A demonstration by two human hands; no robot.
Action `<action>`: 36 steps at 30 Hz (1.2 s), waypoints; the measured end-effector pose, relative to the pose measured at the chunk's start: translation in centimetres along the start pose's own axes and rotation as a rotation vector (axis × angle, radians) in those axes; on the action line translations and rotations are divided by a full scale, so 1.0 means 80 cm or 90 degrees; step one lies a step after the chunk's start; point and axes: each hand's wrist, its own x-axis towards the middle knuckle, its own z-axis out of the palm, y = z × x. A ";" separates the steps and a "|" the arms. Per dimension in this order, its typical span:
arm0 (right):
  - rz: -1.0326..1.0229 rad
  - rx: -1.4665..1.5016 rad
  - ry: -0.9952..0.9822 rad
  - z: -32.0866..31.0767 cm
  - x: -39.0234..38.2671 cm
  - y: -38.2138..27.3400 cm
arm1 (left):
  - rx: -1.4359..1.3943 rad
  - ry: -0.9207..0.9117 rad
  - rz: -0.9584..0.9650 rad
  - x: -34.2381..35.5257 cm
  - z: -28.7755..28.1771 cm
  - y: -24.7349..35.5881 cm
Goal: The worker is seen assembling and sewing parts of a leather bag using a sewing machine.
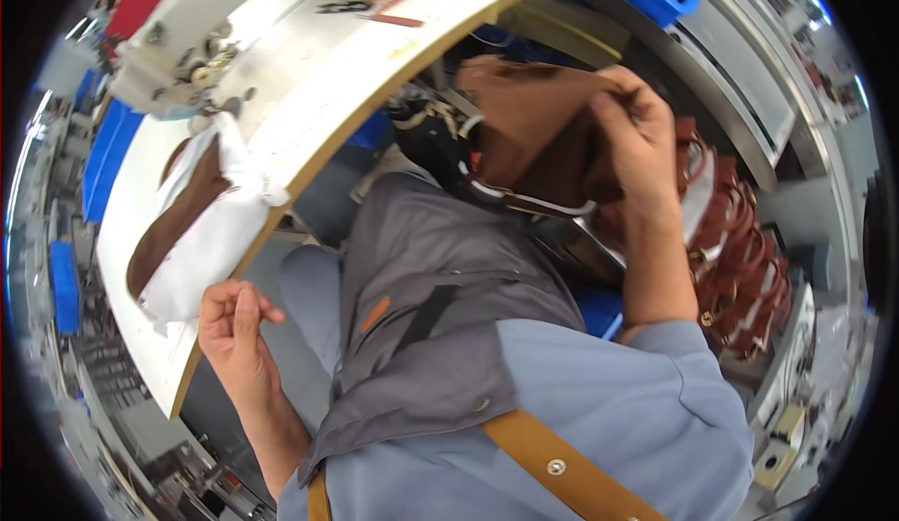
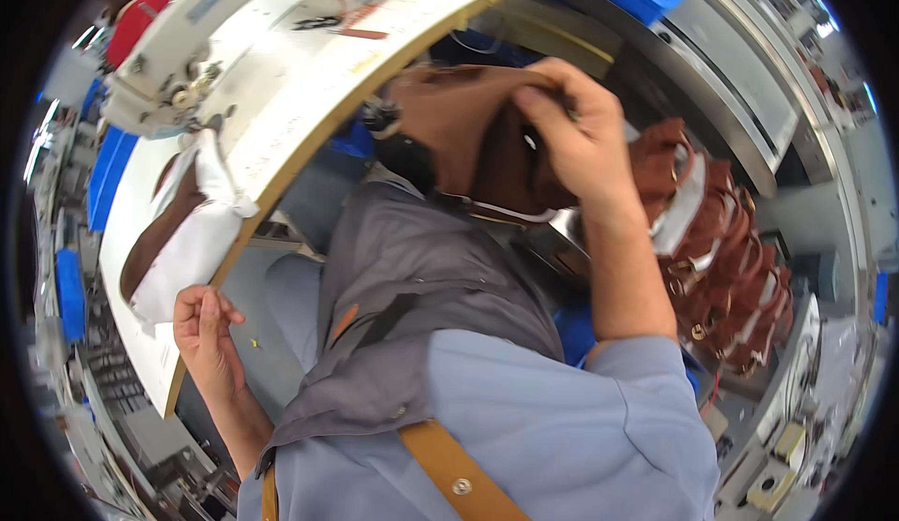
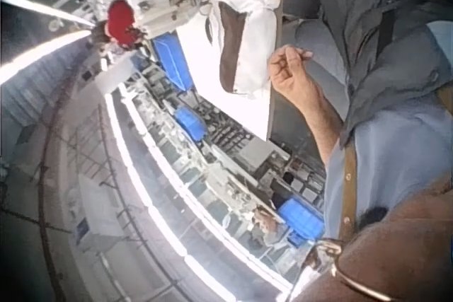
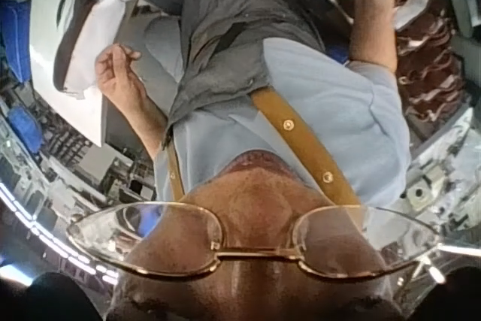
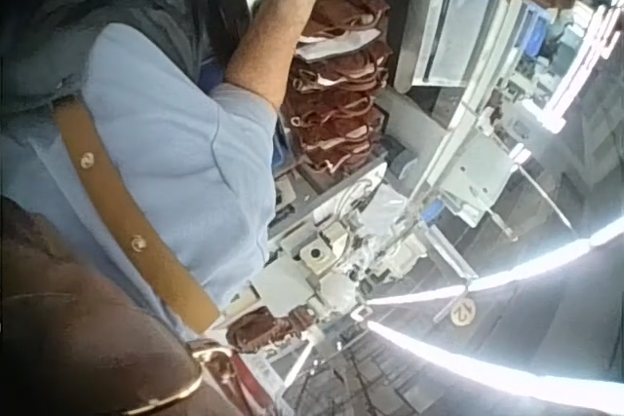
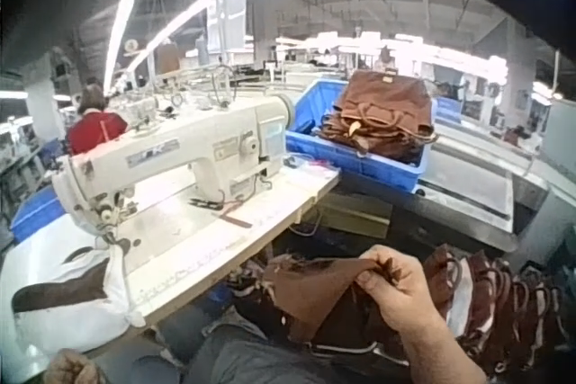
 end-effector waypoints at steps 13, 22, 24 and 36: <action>-0.307 -0.168 -0.032 0.100 0.274 -0.024 | 0.566 0.382 0.196 0.030 -0.124 0.037; -0.500 -0.629 -0.229 0.271 0.292 0.112 | 0.248 0.377 0.153 0.035 -0.157 0.011; -0.462 -0.678 -0.216 0.282 0.264 0.109 | 0.332 0.362 0.122 0.037 -0.168 0.009; -0.400 -0.423 -0.240 0.296 0.168 0.049 | 0.233 0.529 0.221 0.074 -0.196 -0.005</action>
